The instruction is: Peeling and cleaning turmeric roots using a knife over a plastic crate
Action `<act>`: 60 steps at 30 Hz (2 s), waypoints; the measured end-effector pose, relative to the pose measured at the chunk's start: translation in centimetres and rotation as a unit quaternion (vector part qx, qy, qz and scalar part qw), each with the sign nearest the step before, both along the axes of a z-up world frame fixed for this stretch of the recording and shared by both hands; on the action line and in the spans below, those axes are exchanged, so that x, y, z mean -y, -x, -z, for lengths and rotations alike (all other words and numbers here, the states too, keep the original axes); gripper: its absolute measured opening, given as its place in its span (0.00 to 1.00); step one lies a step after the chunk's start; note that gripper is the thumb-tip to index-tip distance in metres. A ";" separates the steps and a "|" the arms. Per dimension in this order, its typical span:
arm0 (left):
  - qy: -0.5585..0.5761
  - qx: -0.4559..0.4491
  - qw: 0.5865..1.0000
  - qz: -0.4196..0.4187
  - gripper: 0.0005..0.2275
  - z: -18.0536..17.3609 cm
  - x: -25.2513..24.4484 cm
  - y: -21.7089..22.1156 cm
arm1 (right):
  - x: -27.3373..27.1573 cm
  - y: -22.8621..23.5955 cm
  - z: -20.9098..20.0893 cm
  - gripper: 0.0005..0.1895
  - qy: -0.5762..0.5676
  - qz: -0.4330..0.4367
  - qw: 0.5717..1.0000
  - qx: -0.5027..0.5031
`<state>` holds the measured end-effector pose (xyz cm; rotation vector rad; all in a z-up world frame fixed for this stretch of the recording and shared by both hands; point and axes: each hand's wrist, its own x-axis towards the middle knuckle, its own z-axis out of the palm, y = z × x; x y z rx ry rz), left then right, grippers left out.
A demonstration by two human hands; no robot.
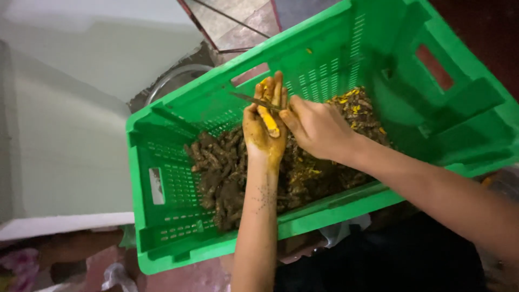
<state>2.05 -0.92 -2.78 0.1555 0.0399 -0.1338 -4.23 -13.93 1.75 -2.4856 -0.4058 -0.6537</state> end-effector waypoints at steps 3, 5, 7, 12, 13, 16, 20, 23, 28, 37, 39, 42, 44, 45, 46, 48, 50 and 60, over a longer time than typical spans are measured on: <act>-0.046 0.088 0.995 0.012 0.16 0.6 -0.7 -0.2 | -0.7 1.3 -2.2 0.25 -0.193 -0.134 0.966 -0.110; -0.089 0.107 0.990 0.031 0.18 0.3 -0.8 -0.2 | -1.1 1.3 -2.1 0.20 -0.220 -0.135 0.960 -0.111; -0.133 0.117 0.983 0.038 0.17 -1.1 -0.3 0.5 | -1.1 0.9 -1.7 0.18 -0.227 -0.124 0.960 -0.110; -0.270 0.114 0.955 0.037 0.14 -2.8 1.4 1.3 | -1.2 0.7 -1.9 0.26 -0.315 -0.121 0.932 -0.133; -0.232 0.094 0.967 0.045 0.15 -2.6 1.6 1.3 | -1.0 0.6 -2.1 0.23 -0.307 -0.128 0.935 -0.122; -0.141 0.048 0.987 0.053 0.16 -1.5 1.1 0.8 | 0.1 0.1 -0.2 0.22 -0.194 -0.119 0.972 -0.063; -0.028 -0.008 1.000 0.003 0.16 -0.4 -0.8 -0.2 | 0.6 0.0 0.0 0.29 0.078 -0.104 0.989 0.074; 0.011 -0.018 1.000 0.002 0.13 -1.7 -1.2 0.5 | -0.1 -0.2 1.4 0.27 0.156 -0.074 0.977 0.129; 0.014 -0.025 0.999 0.017 0.12 -1.3 -2.0 0.3 | -0.5 0.2 0.7 0.25 0.183 -0.044 0.970 0.155; -0.048 0.007 0.998 0.035 0.17 -0.2 -1.6 0.2 | 0.3 -1.3 1.6 0.27 0.153 0.015 0.983 0.104; -0.069 0.024 0.997 0.032 0.18 -1.2 -1.6 0.2 | -0.2 -0.7 1.4 0.26 0.138 0.002 0.985 0.107; -0.052 -0.053 0.997 0.016 0.18 0.0 -2.1 0.2 | -0.7 0.8 0.9 0.24 0.185 -0.014 0.977 0.110; -0.041 -0.065 0.997 0.008 0.18 0.6 -1.8 -0.1 | -0.6 0.1 0.8 0.24 0.176 0.014 0.977 0.116; -0.043 -0.064 0.997 0.006 0.18 0.5 -2.0 -0.4 | -0.5 -0.4 1.0 0.24 0.175 0.013 0.978 0.117; -0.067 -0.080 0.995 0.004 0.16 0.6 -1.9 -0.6 | -0.2 -0.7 1.3 0.23 0.196 0.032 0.972 0.129; -0.090 -0.098 0.991 0.006 0.15 0.7 -1.8 -0.4 | -0.1 -0.6 1.7 0.23 0.220 0.053 0.964 0.137; -0.118 -0.047 0.992 0.009 0.21 0.6 -2.0 -0.2 | -0.6 -0.2 1.4 0.24 0.177 0.034 0.976 0.121; -0.087 -0.054 0.995 0.014 0.19 1.7 -1.5 -1.1 | -0.2 -1.2 1.4 0.27 0.240 0.073 0.944 0.216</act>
